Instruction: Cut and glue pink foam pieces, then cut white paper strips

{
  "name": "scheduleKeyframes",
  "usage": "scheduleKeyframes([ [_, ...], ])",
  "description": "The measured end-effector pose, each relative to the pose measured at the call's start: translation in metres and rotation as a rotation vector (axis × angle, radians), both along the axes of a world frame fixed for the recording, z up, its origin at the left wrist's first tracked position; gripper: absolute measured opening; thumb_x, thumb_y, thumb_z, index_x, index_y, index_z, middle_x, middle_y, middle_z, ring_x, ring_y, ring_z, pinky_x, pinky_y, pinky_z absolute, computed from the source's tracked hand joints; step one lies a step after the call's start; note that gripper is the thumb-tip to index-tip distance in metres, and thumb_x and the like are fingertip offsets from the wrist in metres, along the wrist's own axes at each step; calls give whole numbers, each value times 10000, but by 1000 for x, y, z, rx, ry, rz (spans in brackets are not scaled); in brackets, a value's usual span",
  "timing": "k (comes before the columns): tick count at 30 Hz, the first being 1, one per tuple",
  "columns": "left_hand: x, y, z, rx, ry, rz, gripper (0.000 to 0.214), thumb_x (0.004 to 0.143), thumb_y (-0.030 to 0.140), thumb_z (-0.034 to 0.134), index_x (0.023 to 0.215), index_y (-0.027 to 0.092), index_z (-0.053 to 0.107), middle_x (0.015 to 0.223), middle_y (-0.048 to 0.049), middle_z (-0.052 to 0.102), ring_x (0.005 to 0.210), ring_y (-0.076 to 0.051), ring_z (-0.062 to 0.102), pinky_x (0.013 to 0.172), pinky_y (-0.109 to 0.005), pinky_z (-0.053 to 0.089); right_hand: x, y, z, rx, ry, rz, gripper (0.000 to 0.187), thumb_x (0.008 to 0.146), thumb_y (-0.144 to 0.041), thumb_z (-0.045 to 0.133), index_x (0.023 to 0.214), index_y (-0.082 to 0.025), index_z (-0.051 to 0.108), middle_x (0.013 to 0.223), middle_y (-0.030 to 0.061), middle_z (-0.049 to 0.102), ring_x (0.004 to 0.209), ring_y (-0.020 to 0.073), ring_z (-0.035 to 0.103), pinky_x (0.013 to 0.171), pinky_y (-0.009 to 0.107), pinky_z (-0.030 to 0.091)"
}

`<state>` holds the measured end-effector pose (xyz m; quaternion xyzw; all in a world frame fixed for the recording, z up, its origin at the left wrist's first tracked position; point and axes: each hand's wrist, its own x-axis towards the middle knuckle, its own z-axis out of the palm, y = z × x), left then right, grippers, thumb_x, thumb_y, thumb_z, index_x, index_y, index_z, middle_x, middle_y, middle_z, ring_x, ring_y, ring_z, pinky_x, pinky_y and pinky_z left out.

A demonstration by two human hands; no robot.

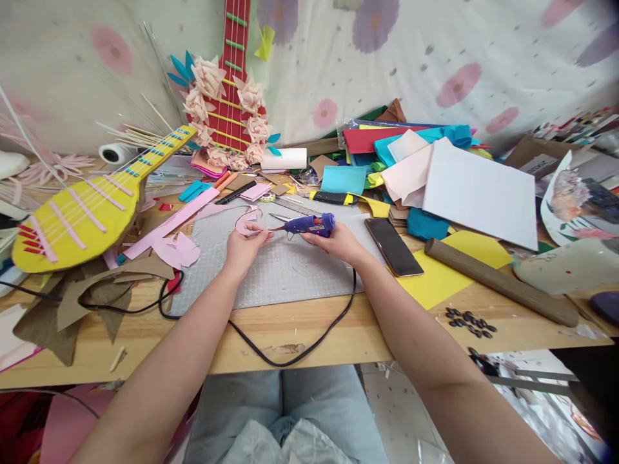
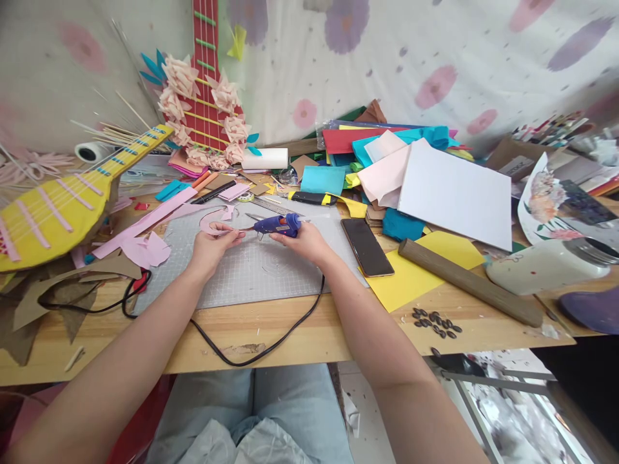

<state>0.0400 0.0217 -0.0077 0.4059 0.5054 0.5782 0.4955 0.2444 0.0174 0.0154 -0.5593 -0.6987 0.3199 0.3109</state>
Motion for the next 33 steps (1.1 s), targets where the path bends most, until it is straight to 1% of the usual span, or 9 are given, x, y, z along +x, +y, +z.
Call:
scheduleKeyframes([
  [8,-1,0,-1,-1,14,2,212,609,184,674,695,153,483,618,-14,643,725,-197,675,745,-361,544,0,-1,1,12,-20,-19,362,691,-474,596,850,-155,661,620,17,595,628,135,542,618,247,422],
  [12,-1,0,0,-9,16,5,214,604,193,680,686,162,484,621,-24,652,724,-193,673,750,-367,544,1,0,1,17,-37,-28,359,692,-475,593,856,-164,666,620,19,597,633,143,549,617,253,421],
  [27,-1,-1,1,-2,22,-29,240,586,240,700,676,150,497,632,-17,636,731,-192,666,703,-331,546,2,2,0,7,-34,-61,358,683,-491,597,822,-168,665,600,26,592,617,149,552,609,258,429],
  [33,-1,-3,3,-6,16,-67,291,536,250,741,680,150,508,647,-5,632,751,-192,662,678,-315,547,3,3,-1,-4,-33,-87,365,674,-497,603,813,-164,659,594,26,594,607,151,554,603,260,431],
])
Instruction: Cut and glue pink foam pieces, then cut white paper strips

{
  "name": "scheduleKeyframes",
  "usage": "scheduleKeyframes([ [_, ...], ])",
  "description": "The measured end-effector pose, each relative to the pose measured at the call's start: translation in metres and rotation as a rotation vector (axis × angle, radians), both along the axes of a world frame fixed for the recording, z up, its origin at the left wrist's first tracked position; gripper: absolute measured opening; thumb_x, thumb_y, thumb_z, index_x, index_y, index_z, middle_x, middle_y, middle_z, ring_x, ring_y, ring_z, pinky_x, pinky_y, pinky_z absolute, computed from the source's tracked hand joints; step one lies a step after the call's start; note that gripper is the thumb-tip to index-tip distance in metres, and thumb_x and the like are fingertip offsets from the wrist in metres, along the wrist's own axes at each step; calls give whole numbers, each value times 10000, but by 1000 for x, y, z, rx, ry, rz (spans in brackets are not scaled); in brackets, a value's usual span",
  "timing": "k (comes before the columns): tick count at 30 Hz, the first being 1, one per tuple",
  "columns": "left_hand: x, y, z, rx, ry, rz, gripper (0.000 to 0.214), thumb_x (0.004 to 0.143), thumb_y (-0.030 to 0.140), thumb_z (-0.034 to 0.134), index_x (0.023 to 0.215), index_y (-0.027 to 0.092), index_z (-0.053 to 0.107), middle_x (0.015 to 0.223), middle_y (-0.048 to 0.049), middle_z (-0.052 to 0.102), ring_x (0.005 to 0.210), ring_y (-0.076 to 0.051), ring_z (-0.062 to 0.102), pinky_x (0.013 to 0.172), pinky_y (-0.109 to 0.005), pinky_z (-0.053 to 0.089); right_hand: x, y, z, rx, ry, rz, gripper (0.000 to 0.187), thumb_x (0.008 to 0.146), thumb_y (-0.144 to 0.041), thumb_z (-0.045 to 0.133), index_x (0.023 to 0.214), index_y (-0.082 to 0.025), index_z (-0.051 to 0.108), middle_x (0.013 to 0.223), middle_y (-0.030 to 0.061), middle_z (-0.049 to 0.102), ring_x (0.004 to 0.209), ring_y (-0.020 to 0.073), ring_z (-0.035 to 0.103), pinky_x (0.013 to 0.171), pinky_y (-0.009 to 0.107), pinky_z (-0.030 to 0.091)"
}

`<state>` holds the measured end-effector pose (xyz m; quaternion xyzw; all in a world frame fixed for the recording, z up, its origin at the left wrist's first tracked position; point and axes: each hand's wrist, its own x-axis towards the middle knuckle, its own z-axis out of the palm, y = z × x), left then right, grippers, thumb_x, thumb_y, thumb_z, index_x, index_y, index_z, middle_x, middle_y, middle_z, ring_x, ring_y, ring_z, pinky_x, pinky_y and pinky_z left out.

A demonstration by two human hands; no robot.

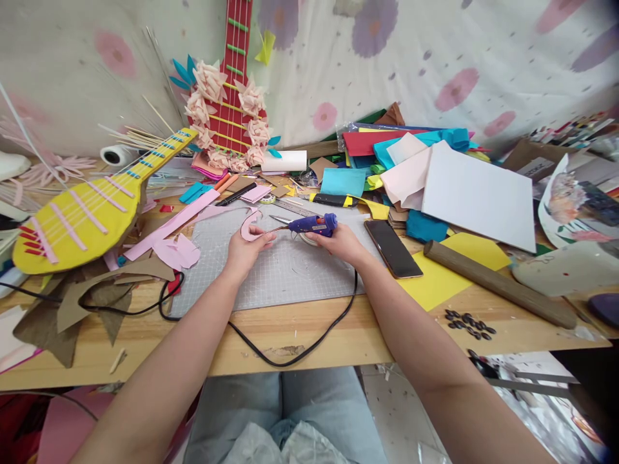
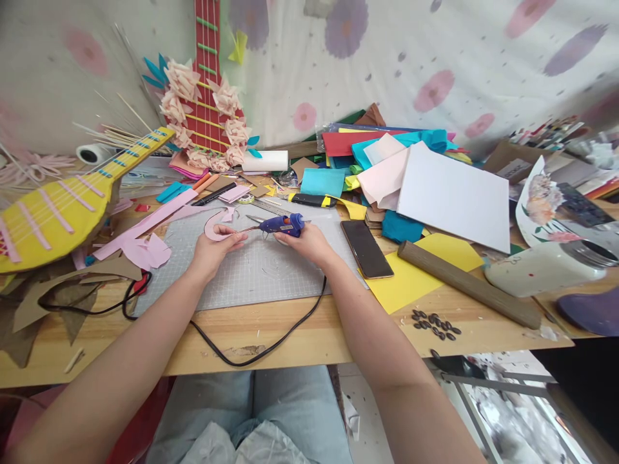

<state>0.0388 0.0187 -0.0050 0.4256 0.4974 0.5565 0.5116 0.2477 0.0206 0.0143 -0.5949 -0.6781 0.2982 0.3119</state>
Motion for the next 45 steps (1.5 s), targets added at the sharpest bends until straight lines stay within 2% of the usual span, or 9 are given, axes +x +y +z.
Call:
scheduleKeyframes([
  [13,1,1,-1,-15,21,19,276,503,210,752,641,157,518,637,5,581,725,-173,647,655,-296,547,3,2,-3,22,-6,-10,392,672,-524,589,836,-175,661,607,24,602,620,156,559,598,259,429],
  [28,1,2,-2,-17,84,30,269,523,241,732,661,146,522,660,-24,618,736,-212,655,591,-303,536,-3,0,-3,48,13,-3,391,680,-501,598,858,-159,663,616,34,610,631,168,568,589,264,432],
  [37,0,2,-5,14,97,13,280,540,261,733,685,141,526,659,-25,620,755,-221,659,561,-285,538,-4,-1,-3,40,35,24,402,678,-495,604,903,-166,650,831,62,659,756,184,586,645,274,442],
  [45,1,1,-3,6,76,37,267,542,246,737,665,147,521,670,-37,636,765,-227,660,599,-303,538,-6,-2,-2,59,29,51,398,683,-507,595,885,-169,653,674,38,626,683,174,576,610,264,428],
])
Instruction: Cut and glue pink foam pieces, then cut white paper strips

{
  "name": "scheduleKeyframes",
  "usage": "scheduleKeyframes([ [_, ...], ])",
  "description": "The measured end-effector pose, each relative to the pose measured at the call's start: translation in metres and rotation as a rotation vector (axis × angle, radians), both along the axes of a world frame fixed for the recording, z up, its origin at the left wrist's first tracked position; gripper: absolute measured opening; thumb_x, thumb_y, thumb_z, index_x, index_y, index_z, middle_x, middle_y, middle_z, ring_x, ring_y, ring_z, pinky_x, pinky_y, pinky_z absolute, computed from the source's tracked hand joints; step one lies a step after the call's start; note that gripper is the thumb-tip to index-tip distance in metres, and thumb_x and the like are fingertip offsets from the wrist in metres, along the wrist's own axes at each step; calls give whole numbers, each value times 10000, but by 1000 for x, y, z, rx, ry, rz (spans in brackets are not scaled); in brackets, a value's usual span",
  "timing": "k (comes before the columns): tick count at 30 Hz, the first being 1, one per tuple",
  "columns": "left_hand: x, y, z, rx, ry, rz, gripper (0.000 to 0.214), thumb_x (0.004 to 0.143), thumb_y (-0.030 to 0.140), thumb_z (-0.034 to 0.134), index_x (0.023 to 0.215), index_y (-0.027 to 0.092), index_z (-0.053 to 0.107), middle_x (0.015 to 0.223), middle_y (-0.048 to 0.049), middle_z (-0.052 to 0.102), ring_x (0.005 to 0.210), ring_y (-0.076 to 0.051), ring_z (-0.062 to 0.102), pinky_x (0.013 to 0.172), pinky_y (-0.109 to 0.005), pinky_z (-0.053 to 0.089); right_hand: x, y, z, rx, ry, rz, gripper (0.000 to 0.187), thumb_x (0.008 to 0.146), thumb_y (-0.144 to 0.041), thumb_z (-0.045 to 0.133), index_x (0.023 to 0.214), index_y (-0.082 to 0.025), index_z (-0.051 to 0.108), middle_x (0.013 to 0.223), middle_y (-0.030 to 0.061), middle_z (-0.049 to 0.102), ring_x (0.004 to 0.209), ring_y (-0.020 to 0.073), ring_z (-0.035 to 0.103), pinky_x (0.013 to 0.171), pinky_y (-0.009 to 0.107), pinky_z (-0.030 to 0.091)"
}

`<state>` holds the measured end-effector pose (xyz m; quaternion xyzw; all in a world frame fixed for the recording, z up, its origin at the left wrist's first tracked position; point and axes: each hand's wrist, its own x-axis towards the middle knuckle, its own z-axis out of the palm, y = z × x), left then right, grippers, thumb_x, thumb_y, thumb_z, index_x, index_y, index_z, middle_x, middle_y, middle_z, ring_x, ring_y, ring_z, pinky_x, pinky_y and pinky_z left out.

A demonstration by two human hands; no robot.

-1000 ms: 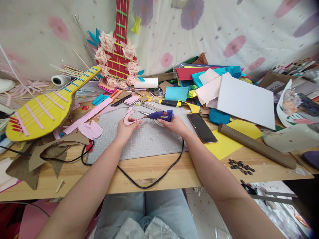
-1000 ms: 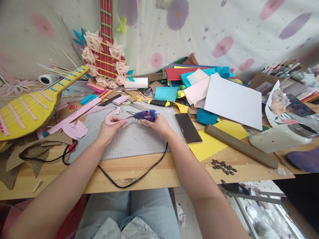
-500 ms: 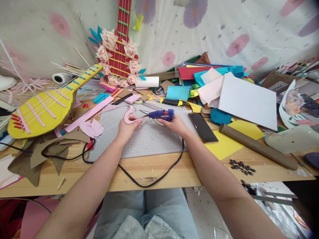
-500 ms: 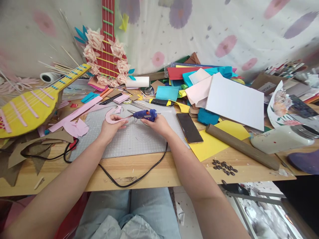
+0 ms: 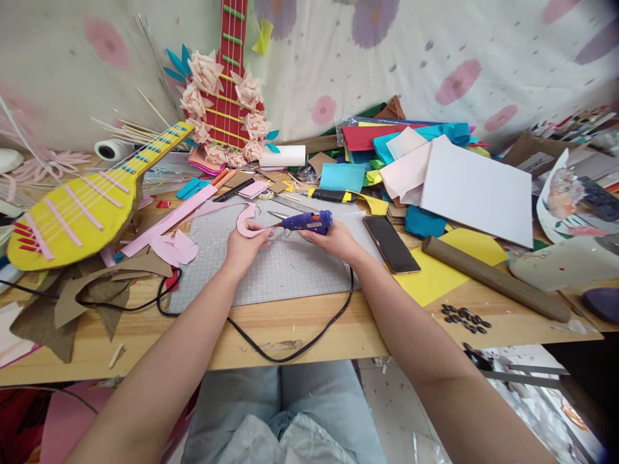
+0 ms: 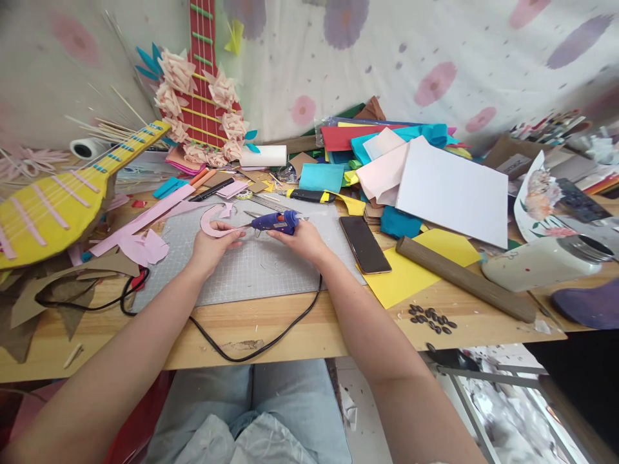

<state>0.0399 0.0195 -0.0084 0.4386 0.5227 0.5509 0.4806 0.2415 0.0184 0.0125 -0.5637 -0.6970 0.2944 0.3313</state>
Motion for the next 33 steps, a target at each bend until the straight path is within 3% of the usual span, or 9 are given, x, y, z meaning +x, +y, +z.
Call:
scheduleKeyframes([
  [9,1,0,-2,14,16,-7,298,535,263,740,673,140,507,697,-57,667,761,-238,665,617,-331,544,-3,2,-5,26,45,58,418,689,-507,596,918,-163,656,692,28,611,707,151,565,654,266,433],
  [24,2,2,-3,15,33,35,316,478,248,763,638,145,511,661,-38,645,703,-217,663,596,-308,551,-8,0,-6,13,78,110,410,674,-521,607,861,-161,668,635,13,585,637,132,531,596,247,419],
  [33,4,4,-5,11,61,60,242,502,179,737,624,145,531,675,-31,642,691,-203,649,647,-360,550,-11,-1,-5,1,128,150,368,682,-490,613,837,-158,655,584,-4,553,566,103,498,539,223,395],
])
